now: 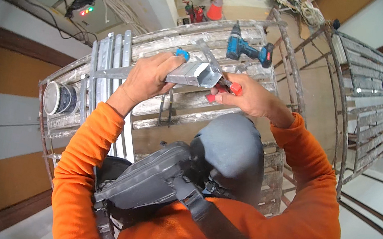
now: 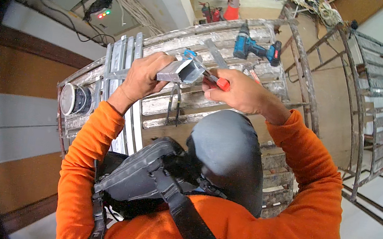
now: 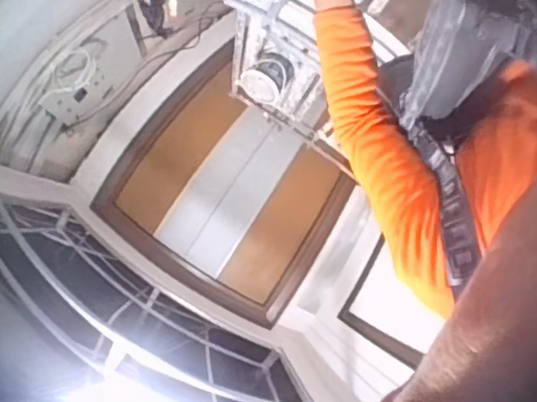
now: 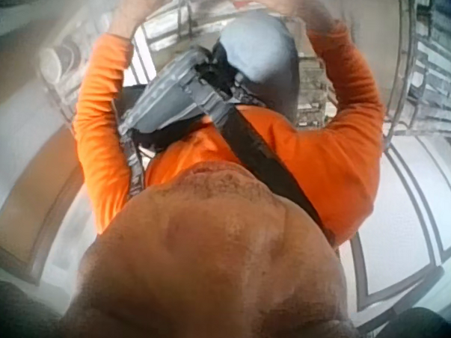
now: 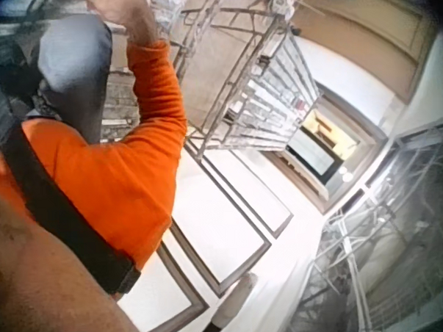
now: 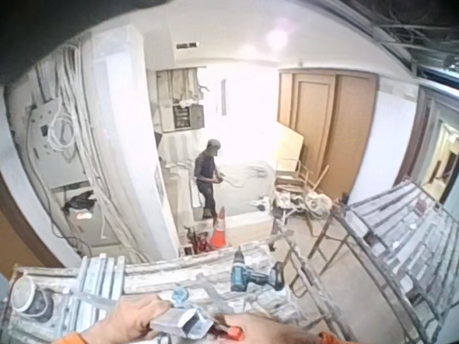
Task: The person measures and marks metal strips on a scaffold using a tape measure and marker, then uses tin snips to cut the strips to size. The person also uses a power drill to fasten the metal pieces together on the scaffold.
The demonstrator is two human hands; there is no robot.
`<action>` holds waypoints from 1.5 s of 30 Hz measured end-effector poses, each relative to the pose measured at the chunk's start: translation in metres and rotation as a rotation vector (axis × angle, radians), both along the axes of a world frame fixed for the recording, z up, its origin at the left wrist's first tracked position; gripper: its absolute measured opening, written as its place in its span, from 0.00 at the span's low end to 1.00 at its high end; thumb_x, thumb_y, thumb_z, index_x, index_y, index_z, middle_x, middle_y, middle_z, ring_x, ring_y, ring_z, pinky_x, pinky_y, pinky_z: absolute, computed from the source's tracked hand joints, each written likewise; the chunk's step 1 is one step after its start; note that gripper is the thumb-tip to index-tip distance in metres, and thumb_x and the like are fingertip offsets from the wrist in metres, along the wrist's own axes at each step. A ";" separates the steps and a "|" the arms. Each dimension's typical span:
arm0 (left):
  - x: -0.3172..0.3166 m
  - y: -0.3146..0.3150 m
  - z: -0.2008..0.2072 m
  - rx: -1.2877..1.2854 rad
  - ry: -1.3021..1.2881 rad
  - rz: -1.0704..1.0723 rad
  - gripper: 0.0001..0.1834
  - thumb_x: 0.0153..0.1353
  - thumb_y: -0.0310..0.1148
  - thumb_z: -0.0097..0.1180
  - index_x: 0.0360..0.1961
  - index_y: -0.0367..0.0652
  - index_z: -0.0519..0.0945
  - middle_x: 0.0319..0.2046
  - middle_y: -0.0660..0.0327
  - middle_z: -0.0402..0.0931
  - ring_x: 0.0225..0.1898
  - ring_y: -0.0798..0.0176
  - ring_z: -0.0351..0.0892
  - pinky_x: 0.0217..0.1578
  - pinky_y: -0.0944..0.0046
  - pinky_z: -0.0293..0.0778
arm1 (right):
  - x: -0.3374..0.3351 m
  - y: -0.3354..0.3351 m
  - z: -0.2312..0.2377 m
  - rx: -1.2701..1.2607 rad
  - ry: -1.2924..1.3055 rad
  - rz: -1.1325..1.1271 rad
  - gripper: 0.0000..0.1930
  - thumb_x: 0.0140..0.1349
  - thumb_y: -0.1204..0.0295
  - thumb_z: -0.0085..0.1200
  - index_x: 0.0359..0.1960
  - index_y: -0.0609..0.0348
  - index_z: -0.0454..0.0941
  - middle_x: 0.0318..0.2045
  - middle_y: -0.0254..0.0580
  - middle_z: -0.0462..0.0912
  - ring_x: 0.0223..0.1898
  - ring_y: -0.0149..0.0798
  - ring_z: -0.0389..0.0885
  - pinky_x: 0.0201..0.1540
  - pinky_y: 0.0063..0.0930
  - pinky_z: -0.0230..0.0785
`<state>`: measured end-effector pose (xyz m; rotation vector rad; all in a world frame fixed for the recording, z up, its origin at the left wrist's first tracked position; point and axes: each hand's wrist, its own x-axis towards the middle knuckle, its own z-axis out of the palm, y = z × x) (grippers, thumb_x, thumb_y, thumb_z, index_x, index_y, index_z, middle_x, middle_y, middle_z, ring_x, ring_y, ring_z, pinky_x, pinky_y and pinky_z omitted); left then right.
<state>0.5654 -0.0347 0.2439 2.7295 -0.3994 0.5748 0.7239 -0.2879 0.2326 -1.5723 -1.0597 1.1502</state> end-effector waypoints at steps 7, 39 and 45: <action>0.026 -0.038 -0.046 0.001 0.207 -0.088 0.29 0.46 0.26 0.69 0.52 0.46 0.75 0.35 0.56 0.76 0.37 0.48 0.81 0.35 0.53 0.79 | -0.014 -0.052 -0.074 0.024 0.041 -0.176 0.16 0.67 0.59 0.61 0.43 0.62 0.81 0.29 0.36 0.81 0.34 0.28 0.74 0.41 0.28 0.69; 0.020 -0.024 -0.020 -0.091 0.070 -0.013 0.21 0.43 0.30 0.68 0.42 0.47 0.79 0.33 0.60 0.80 0.35 0.50 0.82 0.34 0.56 0.79 | 0.013 -0.021 -0.042 0.092 0.067 0.040 0.15 0.67 0.62 0.61 0.44 0.63 0.80 0.35 0.36 0.83 0.40 0.32 0.77 0.48 0.30 0.69; -0.001 -0.005 0.015 -0.177 -0.029 0.000 0.16 0.47 0.29 0.70 0.38 0.44 0.79 0.30 0.58 0.79 0.30 0.49 0.81 0.31 0.57 0.76 | 0.005 0.013 0.019 0.197 -0.174 0.056 0.13 0.60 0.71 0.65 0.41 0.66 0.79 0.31 0.36 0.81 0.34 0.27 0.74 0.41 0.25 0.68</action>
